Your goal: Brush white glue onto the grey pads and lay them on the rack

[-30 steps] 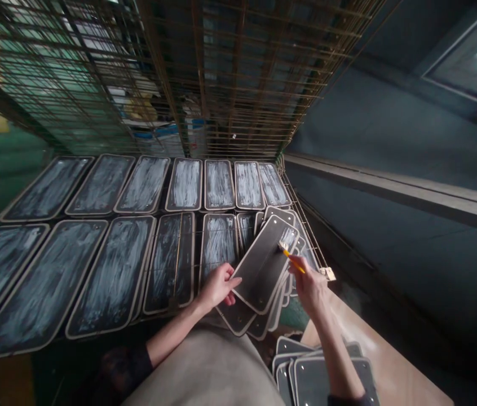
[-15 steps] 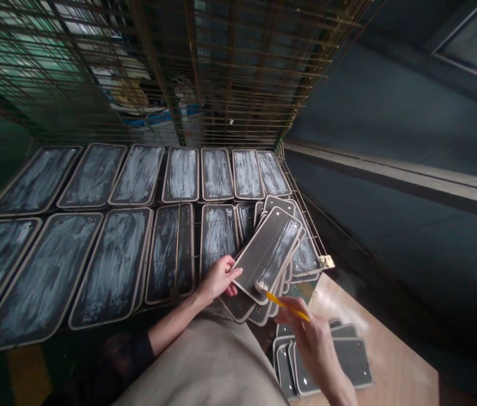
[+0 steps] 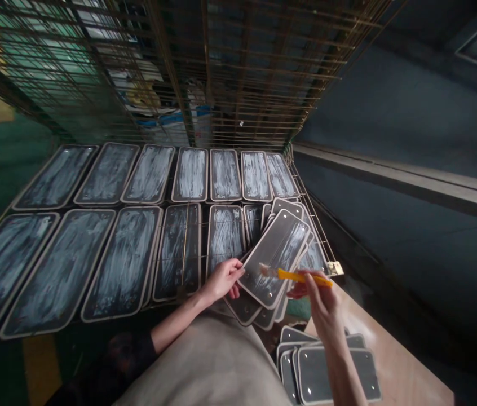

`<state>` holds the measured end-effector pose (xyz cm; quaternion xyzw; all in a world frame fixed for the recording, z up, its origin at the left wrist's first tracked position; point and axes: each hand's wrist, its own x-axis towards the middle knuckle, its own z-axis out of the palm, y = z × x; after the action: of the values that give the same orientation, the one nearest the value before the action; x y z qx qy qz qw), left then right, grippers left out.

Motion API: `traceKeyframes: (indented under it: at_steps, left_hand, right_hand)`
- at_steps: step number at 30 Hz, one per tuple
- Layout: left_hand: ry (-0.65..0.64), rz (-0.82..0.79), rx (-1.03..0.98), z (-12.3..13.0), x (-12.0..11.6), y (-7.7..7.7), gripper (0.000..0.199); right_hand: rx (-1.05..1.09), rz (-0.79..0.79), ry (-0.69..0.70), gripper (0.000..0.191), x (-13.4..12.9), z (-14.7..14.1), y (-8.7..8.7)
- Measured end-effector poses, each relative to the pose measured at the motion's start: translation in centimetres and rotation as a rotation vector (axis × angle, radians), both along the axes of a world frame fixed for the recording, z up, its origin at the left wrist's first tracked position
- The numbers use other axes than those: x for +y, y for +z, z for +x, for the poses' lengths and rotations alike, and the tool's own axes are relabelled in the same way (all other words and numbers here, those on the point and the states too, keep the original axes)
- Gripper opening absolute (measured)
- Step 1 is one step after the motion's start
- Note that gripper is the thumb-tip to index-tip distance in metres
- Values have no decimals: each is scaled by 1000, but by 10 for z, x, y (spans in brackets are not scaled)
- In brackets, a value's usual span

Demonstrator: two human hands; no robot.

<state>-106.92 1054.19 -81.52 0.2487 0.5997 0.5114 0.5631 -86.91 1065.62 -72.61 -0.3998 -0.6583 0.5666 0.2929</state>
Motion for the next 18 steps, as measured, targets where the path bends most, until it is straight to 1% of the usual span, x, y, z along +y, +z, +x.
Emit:
traceKeyframes:
  at_steps: [2,3,6,8,11,14,18]
  left_hand:
    - [-5,5,3,0,0,0,30]
    - [-7,8,11,0,0,-1,30]
    - [-11,12,40,0,0,-1,30]
    - [-12,11,62,0,1,-1,29]
    - [-16,9,93,1,2,-1,26]
    - [-19,12,100,1,2,-2,26]
    - [-20,18,93,0,2,-5,30]
  right_hand:
    - [-10,-59,70,30,-5,-4,-3]
    - [-12,-80,83,31,-6,-6,-7]
    - [2,-97,36,31,5,-16,-24]
    - [33,-85,-19,31,20,-23,-34]
    - [75,-42,-118,32,46,-34,-41]
    - [130,29,-210,34,73,-45,-43]
    - [166,183,-276,33,101,-54,-42]
